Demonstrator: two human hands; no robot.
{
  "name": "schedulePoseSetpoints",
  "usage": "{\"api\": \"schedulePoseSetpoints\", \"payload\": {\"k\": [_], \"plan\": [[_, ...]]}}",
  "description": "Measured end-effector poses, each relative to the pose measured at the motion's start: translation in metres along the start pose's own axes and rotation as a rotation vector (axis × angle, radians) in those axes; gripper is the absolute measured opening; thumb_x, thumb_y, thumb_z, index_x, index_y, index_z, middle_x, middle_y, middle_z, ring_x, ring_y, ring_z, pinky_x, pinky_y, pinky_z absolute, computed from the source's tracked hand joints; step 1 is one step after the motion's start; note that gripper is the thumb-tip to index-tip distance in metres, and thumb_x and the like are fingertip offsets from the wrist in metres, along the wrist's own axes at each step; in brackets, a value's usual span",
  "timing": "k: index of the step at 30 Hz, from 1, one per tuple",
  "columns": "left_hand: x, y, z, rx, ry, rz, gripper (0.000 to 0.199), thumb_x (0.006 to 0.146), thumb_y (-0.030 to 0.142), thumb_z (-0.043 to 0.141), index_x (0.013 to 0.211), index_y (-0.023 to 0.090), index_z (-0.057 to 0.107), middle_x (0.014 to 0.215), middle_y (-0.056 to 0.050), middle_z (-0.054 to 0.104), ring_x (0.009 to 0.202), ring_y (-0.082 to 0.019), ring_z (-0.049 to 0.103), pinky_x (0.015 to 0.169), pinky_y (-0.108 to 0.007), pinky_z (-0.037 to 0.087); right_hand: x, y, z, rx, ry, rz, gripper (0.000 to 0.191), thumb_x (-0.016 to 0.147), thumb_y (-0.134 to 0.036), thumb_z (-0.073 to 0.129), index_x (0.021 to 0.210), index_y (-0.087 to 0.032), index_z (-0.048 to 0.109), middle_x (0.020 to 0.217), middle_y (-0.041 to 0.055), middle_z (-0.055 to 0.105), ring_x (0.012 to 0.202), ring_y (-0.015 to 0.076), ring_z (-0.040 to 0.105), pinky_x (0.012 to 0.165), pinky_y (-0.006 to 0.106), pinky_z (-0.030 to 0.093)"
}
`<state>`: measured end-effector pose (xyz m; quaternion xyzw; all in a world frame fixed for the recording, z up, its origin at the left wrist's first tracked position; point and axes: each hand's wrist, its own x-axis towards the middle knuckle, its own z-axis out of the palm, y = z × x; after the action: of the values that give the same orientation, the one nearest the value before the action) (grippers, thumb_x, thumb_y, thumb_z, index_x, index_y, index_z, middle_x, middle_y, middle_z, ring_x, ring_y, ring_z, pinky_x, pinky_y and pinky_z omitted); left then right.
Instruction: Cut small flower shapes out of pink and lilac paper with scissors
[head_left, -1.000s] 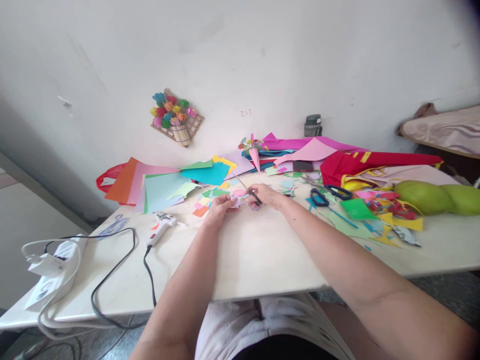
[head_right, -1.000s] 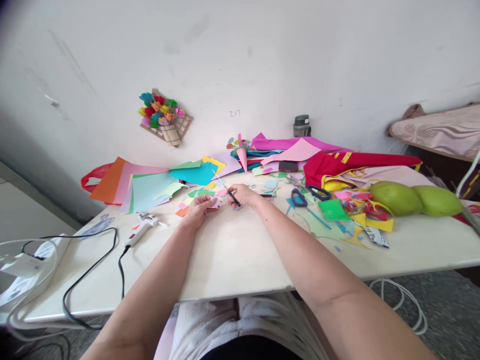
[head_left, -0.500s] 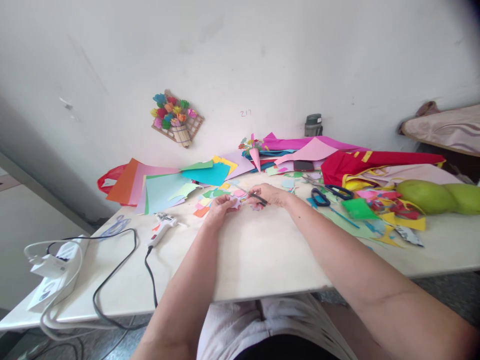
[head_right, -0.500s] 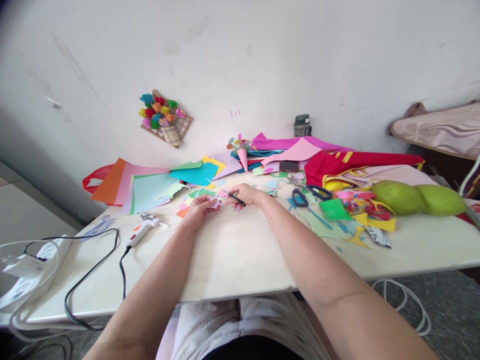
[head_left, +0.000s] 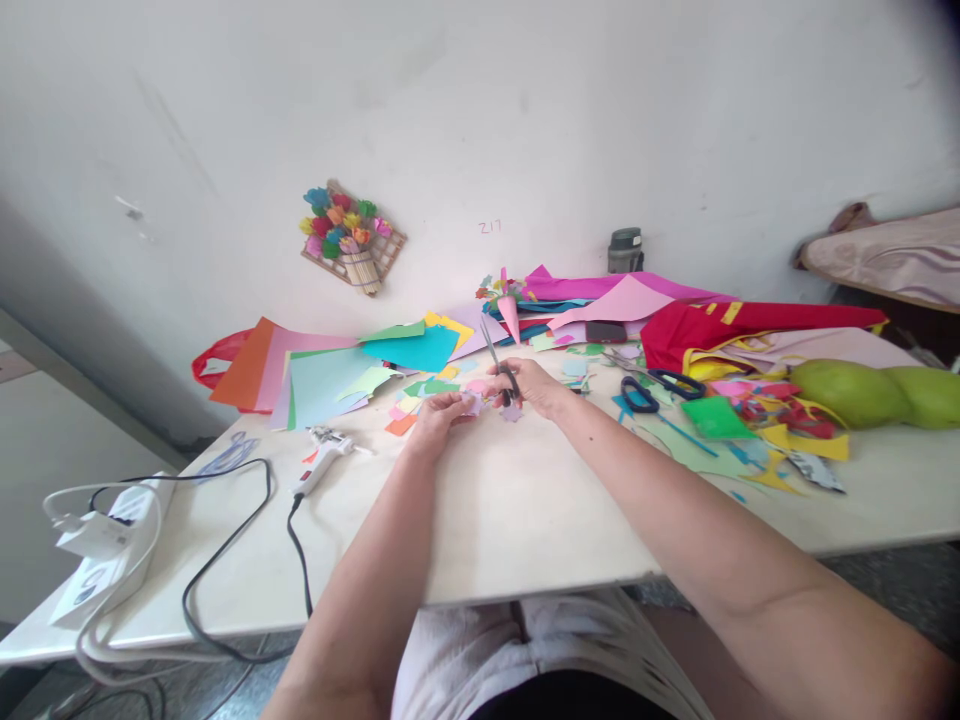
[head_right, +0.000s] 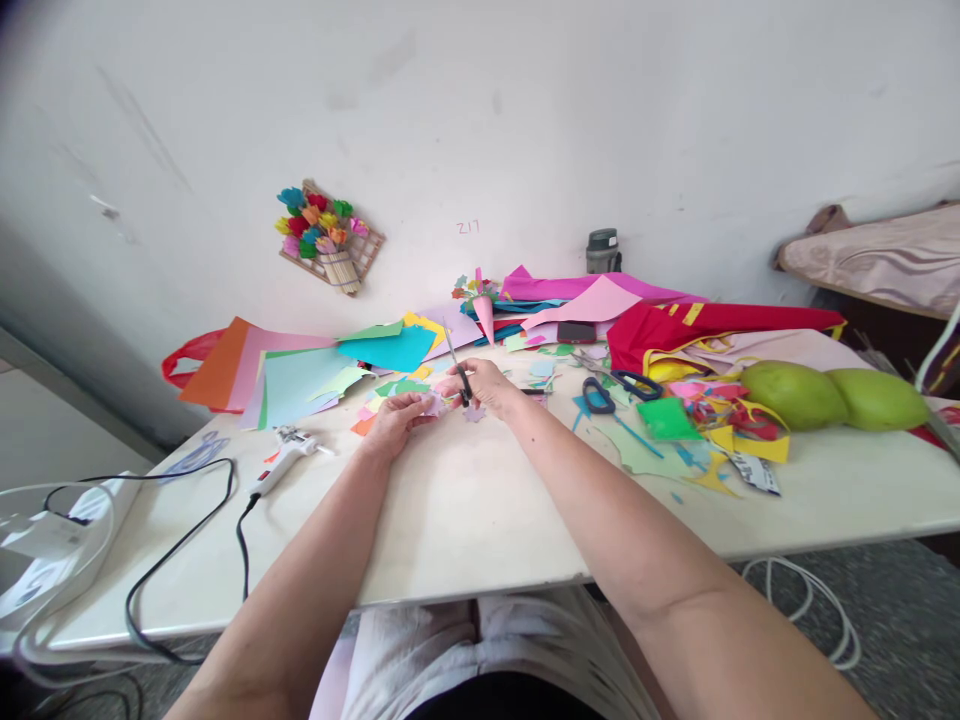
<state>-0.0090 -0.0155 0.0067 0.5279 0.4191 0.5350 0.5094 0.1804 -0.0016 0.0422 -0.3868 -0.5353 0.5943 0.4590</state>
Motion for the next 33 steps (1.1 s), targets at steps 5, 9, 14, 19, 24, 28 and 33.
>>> {"api": "schedulePoseSetpoints", "payload": {"k": [5, 9, 14, 19, 24, 28, 33], "plan": [[0.001, 0.0, 0.001, 0.033, 0.046, 0.019, 0.046, 0.042, 0.05, 0.092, 0.069, 0.017, 0.074, 0.07, -0.003, 0.07, 0.067, -0.017, 0.064, 0.07, -0.031, 0.054, 0.0, 0.001, 0.0, 0.062, -0.007, 0.001, 0.024, 0.073, -0.017, 0.074, 0.088, -0.015, 0.056, 0.063, 0.0043, 0.07, 0.05, 0.0165, 0.067, 0.032, 0.017, 0.036], [0.002, 0.001, 0.002, 0.053, 0.056, 0.003, 0.047, 0.044, 0.052, 0.091, 0.074, 0.017, 0.076, 0.07, -0.003, 0.072, 0.066, -0.02, 0.068, 0.069, -0.033, 0.054, 0.0, 0.003, 0.005, 0.106, -0.013, 0.017, 0.026, 0.073, -0.02, 0.076, 0.088, -0.016, 0.054, 0.062, 0.0023, 0.068, 0.052, 0.0174, 0.068, 0.037, 0.02, 0.046], [-0.002, 0.003, 0.002, 0.092, -0.02, -0.018, 0.048, 0.055, 0.051, 0.087, 0.087, 0.017, 0.076, 0.083, -0.007, 0.076, 0.074, -0.025, 0.072, 0.067, -0.032, 0.054, 0.001, 0.006, 0.008, 0.144, -0.031, 0.004, 0.03, 0.071, -0.024, 0.078, 0.087, -0.017, 0.054, 0.065, 0.0002, 0.066, 0.057, 0.0169, 0.068, 0.043, 0.024, 0.053], [-0.001, 0.004, 0.003, -0.012, 0.003, -0.03, 0.066, 0.063, 0.069, 0.074, 0.102, 0.015, 0.07, 0.087, -0.012, 0.077, 0.074, -0.025, 0.073, 0.065, -0.032, 0.055, 0.001, 0.009, 0.005, 0.093, -0.118, -0.073, 0.033, 0.068, -0.029, 0.079, 0.088, -0.018, 0.056, 0.07, 0.0011, 0.067, 0.066, 0.0161, 0.068, 0.051, 0.024, 0.056], [0.003, 0.005, 0.002, -0.065, 0.065, -0.185, 0.063, 0.072, 0.075, 0.06, 0.085, 0.014, 0.064, 0.066, -0.011, 0.072, 0.052, -0.019, 0.067, 0.048, -0.027, 0.049, -0.001, 0.009, 0.005, -0.062, -0.166, -0.225, 0.04, 0.061, -0.032, 0.082, 0.088, -0.019, 0.056, 0.074, 0.0, 0.067, 0.067, 0.0152, 0.065, 0.05, 0.022, 0.053], [0.002, 0.005, 0.001, -0.037, 0.013, -0.196, 0.045, 0.071, 0.059, 0.072, 0.071, 0.015, 0.061, 0.057, -0.006, 0.066, 0.043, -0.014, 0.059, 0.045, -0.025, 0.046, -0.001, 0.008, 0.007, -0.11, -0.189, -0.291, 0.043, 0.057, -0.031, 0.082, 0.088, -0.02, 0.055, 0.078, 0.0006, 0.07, 0.068, 0.0138, 0.064, 0.053, 0.022, 0.052], [-0.001, 0.005, 0.0, -0.073, 0.0, -0.064, 0.032, 0.065, 0.04, 0.081, 0.066, 0.016, 0.061, 0.058, -0.002, 0.065, 0.051, -0.012, 0.061, 0.053, -0.024, 0.051, 0.0, 0.011, 0.007, -0.158, -0.217, -0.306, 0.044, 0.055, -0.029, 0.083, 0.088, -0.019, 0.056, 0.081, 0.0027, 0.072, 0.067, 0.0135, 0.063, 0.055, 0.023, 0.051]]}}
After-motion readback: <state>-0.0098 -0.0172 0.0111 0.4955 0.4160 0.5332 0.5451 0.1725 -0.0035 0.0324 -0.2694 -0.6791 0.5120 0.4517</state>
